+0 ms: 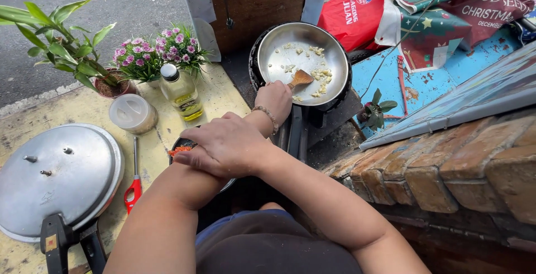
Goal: The person pours oil into a heated pan, adds chopped garlic and tomatoes from a plate, and sautés them using a wooden spatula.
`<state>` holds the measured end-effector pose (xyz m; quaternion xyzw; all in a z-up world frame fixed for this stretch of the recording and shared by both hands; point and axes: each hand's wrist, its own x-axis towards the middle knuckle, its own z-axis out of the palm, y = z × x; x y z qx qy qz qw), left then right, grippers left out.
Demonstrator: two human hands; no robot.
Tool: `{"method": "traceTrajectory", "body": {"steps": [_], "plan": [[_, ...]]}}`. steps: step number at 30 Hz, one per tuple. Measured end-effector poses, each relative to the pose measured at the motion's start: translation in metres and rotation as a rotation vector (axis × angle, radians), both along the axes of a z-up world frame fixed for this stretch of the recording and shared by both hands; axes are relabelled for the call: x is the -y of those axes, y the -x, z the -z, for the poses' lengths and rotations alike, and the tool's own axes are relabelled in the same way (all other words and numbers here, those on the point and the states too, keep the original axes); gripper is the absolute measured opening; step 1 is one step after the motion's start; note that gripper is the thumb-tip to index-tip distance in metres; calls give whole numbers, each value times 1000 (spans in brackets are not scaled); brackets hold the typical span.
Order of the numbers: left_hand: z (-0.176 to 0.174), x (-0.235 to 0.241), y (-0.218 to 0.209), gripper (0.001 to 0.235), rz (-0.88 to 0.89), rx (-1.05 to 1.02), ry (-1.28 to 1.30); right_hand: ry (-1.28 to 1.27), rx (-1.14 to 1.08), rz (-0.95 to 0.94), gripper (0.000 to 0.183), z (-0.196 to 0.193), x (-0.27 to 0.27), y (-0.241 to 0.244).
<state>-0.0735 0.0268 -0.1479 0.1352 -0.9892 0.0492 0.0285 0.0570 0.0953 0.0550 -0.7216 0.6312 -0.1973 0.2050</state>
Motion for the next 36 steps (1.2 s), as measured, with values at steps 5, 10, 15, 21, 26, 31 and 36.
{"method": "traceTrajectory", "body": {"steps": [5,10,15,21,26,31,36], "plan": [[1,3,2,25,-44,-4,-18,-195,-37,142,58,1,9,33],[32,10,17,21,-130,-34,-34,-179,-90,222,52,39,20,57],[45,20,18,27,-120,130,-181,128,-10,246,26,76,17,77],[28,18,5,29,-160,84,-196,438,77,200,41,90,-16,68],[46,18,6,27,-125,-36,-160,623,116,316,40,80,-64,55],[34,15,4,26,-79,-80,-141,695,301,294,36,59,-81,30],[31,14,5,26,-103,-69,-165,703,7,131,49,70,-81,24]]}}
